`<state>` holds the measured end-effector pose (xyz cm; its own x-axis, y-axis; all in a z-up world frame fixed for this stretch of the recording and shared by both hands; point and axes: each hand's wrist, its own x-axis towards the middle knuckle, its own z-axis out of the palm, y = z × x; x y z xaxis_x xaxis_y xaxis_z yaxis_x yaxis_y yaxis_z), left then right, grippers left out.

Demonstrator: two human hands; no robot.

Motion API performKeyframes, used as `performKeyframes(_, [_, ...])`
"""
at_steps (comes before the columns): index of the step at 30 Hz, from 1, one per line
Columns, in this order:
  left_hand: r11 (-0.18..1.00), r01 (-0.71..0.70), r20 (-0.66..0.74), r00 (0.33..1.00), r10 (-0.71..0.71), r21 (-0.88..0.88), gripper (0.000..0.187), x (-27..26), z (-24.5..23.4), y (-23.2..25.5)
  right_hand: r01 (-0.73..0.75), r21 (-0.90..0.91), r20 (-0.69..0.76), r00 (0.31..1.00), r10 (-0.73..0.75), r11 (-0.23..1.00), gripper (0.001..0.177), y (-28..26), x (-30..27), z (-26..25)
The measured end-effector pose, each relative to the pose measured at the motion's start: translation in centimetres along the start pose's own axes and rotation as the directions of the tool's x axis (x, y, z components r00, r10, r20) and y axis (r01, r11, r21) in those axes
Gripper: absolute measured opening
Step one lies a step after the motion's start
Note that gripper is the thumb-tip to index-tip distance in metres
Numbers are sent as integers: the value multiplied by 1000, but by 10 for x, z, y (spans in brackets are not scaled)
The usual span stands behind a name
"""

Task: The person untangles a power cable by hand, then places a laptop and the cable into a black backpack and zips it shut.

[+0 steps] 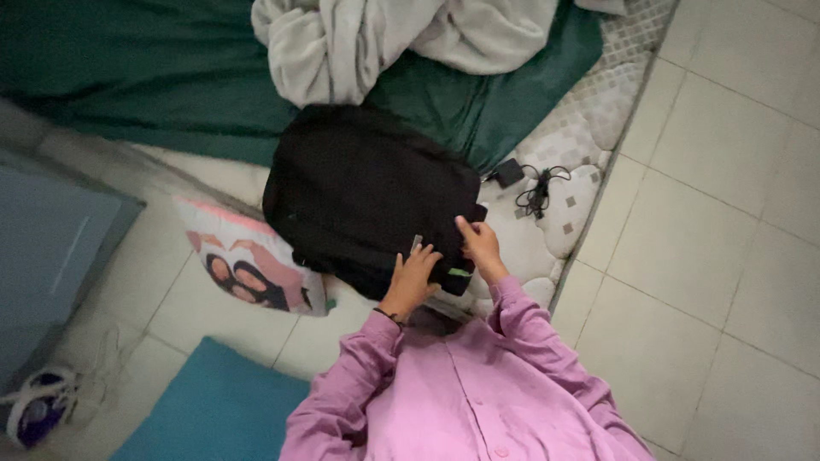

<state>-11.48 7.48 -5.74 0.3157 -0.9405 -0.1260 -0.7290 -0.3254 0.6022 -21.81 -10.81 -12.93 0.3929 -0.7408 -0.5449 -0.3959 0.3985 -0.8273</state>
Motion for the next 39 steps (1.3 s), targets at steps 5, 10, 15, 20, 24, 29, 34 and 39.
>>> performKeyframes(5, [972,118,-351,918,-186,-205,47,-44,-35,-55,260,-302,-21,960,-279,917,65,14,1,22])
performKeyframes(10, [868,452,-560,674,-482,-203,41,-82,-21,-155,172,-438,-76,971,-227,883,62,27,10,33])
performKeyframes(15, [837,501,-572,628,-528,-223,59,-84,-9,-178,363,-303,-52,917,-395,881,52,16,12,38])
performKeyframes(20, [721,506,-467,550,-693,-474,59,-73,-40,-156,629,-254,48,767,-640,735,45,-30,7,24])
performKeyframes(24, [844,500,-542,663,-517,-194,47,-66,-43,-142,616,-389,28,752,-659,685,41,-41,8,20])
performKeyframes(29, [856,516,-518,723,-458,-36,25,-68,-35,-159,492,-613,46,803,-594,618,47,-11,29,6])
performKeyframes(34, [853,496,-560,665,-494,-164,24,-75,-32,-161,519,-707,-8,672,-741,479,68,-6,-1,3])
performKeyframes(39, [778,595,-494,624,-606,-204,32,-70,-22,-160,556,-762,91,599,-796,332,53,-43,-46,27])
